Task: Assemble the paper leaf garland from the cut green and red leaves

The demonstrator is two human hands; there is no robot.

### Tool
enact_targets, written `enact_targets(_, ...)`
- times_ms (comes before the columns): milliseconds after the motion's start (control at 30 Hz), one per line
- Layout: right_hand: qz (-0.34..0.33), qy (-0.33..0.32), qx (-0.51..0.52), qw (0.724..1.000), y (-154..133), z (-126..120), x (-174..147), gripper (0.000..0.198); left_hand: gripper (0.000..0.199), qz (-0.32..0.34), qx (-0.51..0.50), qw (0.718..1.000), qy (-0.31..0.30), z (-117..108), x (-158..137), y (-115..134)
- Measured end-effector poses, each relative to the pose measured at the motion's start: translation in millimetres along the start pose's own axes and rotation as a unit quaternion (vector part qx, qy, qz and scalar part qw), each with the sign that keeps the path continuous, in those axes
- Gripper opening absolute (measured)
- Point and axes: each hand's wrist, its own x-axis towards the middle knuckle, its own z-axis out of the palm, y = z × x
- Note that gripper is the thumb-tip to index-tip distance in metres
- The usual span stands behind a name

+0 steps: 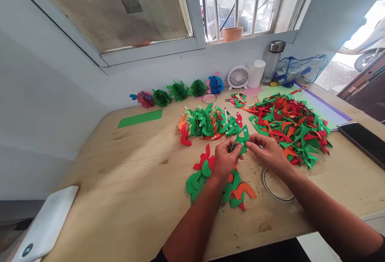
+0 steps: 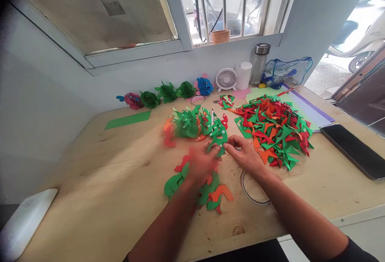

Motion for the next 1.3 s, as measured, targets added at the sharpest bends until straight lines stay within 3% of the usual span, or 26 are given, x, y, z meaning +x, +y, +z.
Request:
enact_targets(300, 0.003, 0.035, -0.02, 0.999, 5.2, 5.9, 0.4, 0.025, 0.028, -0.004, 0.016, 1.0, -0.024, 2.5, -1.7, 3.7)
enact_targets(433, 0.028, 0.022, 0.027, 0.999, 4.3, 2.2, 1.7, 0.022, 0.054, -0.037, -0.08, 0.996, -0.007, 2.5, -3.5, 9.2)
enact_targets(500, 0.035, 0.015, 0.041, 0.998, 4.2, 1.4, 1.8, 0.022, 0.058, -0.045, -0.126, 0.991, 0.014, 2.4, -2.9, 10.1)
enact_targets(667, 0.027, 0.021, 0.037, 0.999, 4.5, 3.7, -0.1, 0.027, 0.038, -0.054, -0.082, 0.995, 0.003, 3.3, -1.7, 8.5)
enact_targets(900, 0.022, -0.032, 0.098, 0.994, 0.0, 3.6, -1.9, 0.024, 0.029, -0.047, -0.067, 0.997, -0.011, 3.4, -2.0, 3.7)
enact_targets(1067, 0.013, 0.039, 0.073, 0.996, -6.5, -0.3, -2.9, 0.033, 0.028, -0.036, -0.04, 0.999, -0.001, 2.7, -1.0, 1.8)
enact_targets(1300, 0.032, 0.034, 0.073, 0.996, 2.7, 0.2, -3.1, 0.032, 0.027, -0.04, 0.051, 0.997, -0.051, 5.3, -6.2, 3.7)
